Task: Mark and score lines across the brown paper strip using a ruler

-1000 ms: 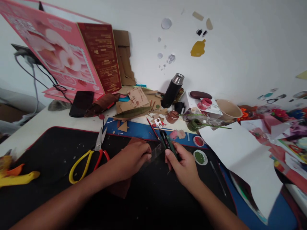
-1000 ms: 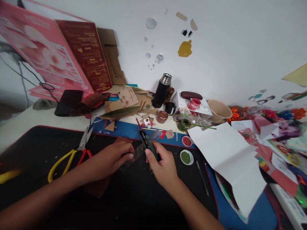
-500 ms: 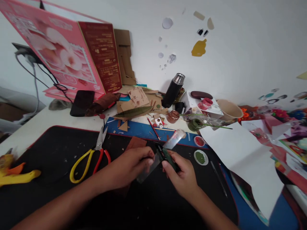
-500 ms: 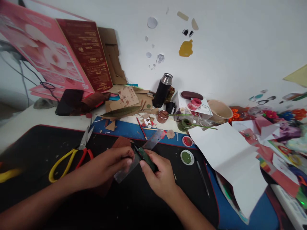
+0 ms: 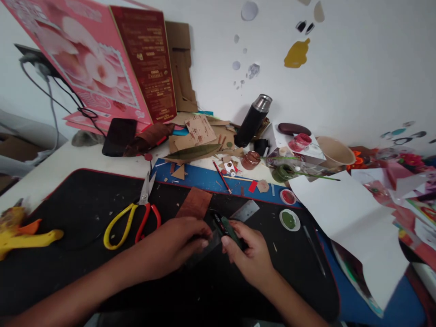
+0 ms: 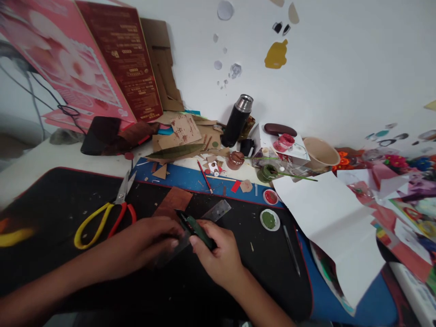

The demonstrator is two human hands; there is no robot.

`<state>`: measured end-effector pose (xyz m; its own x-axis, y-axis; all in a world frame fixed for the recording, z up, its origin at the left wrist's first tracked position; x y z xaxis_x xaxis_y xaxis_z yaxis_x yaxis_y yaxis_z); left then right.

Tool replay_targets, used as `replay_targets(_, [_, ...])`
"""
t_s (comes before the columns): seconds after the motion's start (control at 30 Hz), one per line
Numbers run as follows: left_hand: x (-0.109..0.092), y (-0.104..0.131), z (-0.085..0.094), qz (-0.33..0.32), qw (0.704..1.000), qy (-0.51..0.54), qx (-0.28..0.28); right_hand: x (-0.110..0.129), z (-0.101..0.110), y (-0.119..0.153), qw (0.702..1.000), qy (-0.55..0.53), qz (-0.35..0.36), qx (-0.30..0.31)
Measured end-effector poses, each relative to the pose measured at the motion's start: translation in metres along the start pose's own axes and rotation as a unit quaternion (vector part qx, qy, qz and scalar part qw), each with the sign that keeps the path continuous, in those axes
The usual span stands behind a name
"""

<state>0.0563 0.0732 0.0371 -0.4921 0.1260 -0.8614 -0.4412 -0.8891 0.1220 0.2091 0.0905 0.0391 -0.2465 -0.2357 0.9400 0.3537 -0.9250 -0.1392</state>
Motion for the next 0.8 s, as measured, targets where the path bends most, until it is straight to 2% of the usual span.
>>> replay_targets(0.17, [0.026,0.016,0.027,-0.011,0.994,-0.102,-0.039,-0.007,0.011,-0.001,0.999,-0.005,-0.015,-0.03])
replay_targets(0.23, [0.035,0.028,0.04,-0.034,0.985,-0.162,-0.054,-0.012,0.016,0.0,0.999,-0.011,-0.027,-0.044])
replay_targets(0.3, [0.046,0.04,0.046,-0.05,0.971,-0.228,-0.051,-0.02,0.02,0.001,0.997,-0.024,-0.05,-0.054])
replay_targets(0.4, [0.06,0.055,0.044,-0.066,0.95,-0.3,-0.053,-0.029,0.024,0.002,0.994,-0.041,-0.082,-0.067])
replay_targets(0.5, [0.063,0.06,0.035,-0.086,0.94,-0.325,-0.062,-0.029,0.027,0.0,0.992,-0.053,-0.088,-0.076])
replay_targets(0.8, [0.044,0.048,0.013,-0.12,0.913,-0.375,-0.107,-0.031,0.028,-0.005,0.983,-0.095,-0.117,-0.101])
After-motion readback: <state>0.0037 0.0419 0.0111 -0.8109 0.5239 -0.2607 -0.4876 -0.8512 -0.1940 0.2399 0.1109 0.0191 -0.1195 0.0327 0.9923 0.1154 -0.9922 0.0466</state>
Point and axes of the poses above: each hand's wrist, its own y-axis away from the middle knuckle, its own z-axis out of the back of the hand, x = y × z, the point moved 9 cm from there along -y, towards the middle knuckle, and after that the axes turned 5 degrees about -x, right-handed, at the moved point
